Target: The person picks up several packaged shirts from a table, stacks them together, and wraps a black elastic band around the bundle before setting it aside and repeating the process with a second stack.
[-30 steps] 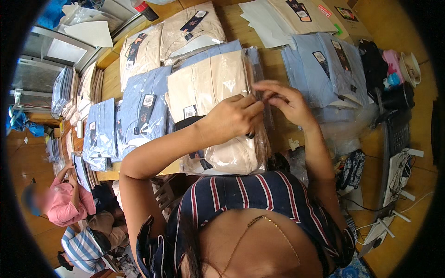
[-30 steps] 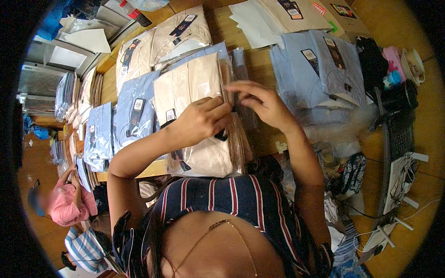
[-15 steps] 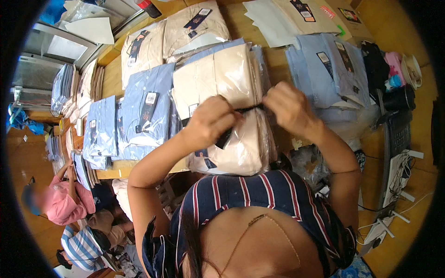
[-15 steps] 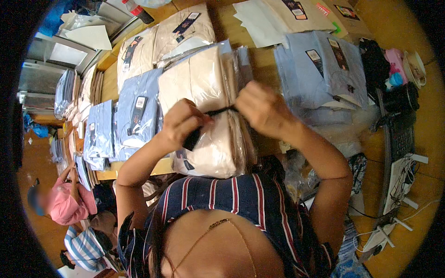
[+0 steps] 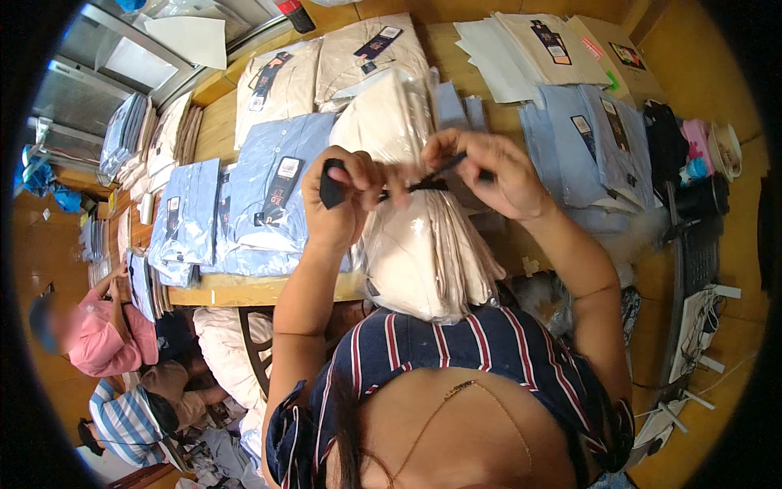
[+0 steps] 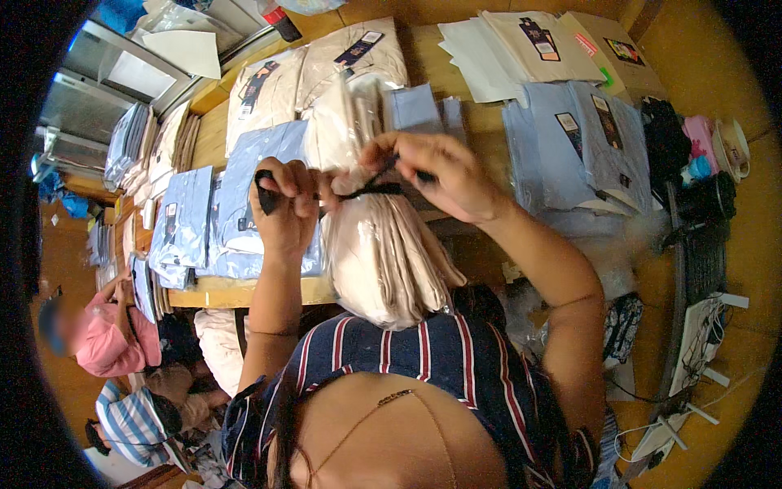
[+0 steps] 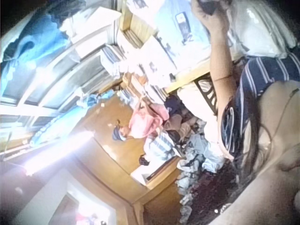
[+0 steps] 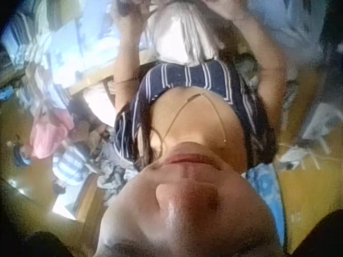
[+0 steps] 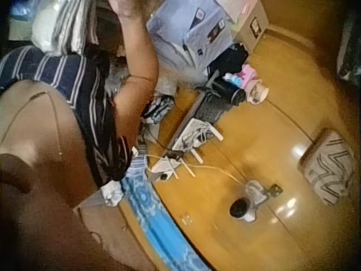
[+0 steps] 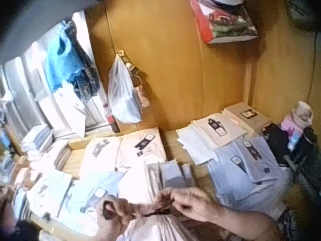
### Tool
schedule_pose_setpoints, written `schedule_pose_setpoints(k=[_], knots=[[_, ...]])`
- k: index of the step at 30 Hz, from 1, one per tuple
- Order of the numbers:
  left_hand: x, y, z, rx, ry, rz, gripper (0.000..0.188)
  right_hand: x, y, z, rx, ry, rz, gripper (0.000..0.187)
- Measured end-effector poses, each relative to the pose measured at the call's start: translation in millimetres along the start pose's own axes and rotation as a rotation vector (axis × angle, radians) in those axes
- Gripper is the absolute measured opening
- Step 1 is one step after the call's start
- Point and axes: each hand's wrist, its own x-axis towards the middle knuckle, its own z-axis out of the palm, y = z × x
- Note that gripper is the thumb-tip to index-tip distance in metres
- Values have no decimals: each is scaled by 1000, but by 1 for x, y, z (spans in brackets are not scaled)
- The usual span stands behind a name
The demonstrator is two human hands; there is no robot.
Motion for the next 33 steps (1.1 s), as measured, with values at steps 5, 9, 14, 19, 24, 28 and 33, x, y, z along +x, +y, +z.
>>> schedule_pose_setpoints(k=[5,9,14,19,24,28,33], knots=[[-32,7,-6,-65,113,-66,33,32,7,24,489,-6,27,30],[-58,20,-22,-171,261,-116,33,29,1,28,-20,-59,103,28],[-78,28,-38,-106,324,-120,35,20,-19,7,-823,-171,-34,25],[-14,50,8,438,-300,286,23,10,0,37,-1752,-363,-88,25],[60,31,-16,960,49,52,9,23,-1,44,-1838,-414,-76,21],[9,41,-12,1362,287,-209,13,17,1,28,-1793,-264,-3,16],[-32,11,10,989,236,-389,16,21,2,36,-1863,-424,-60,11]])
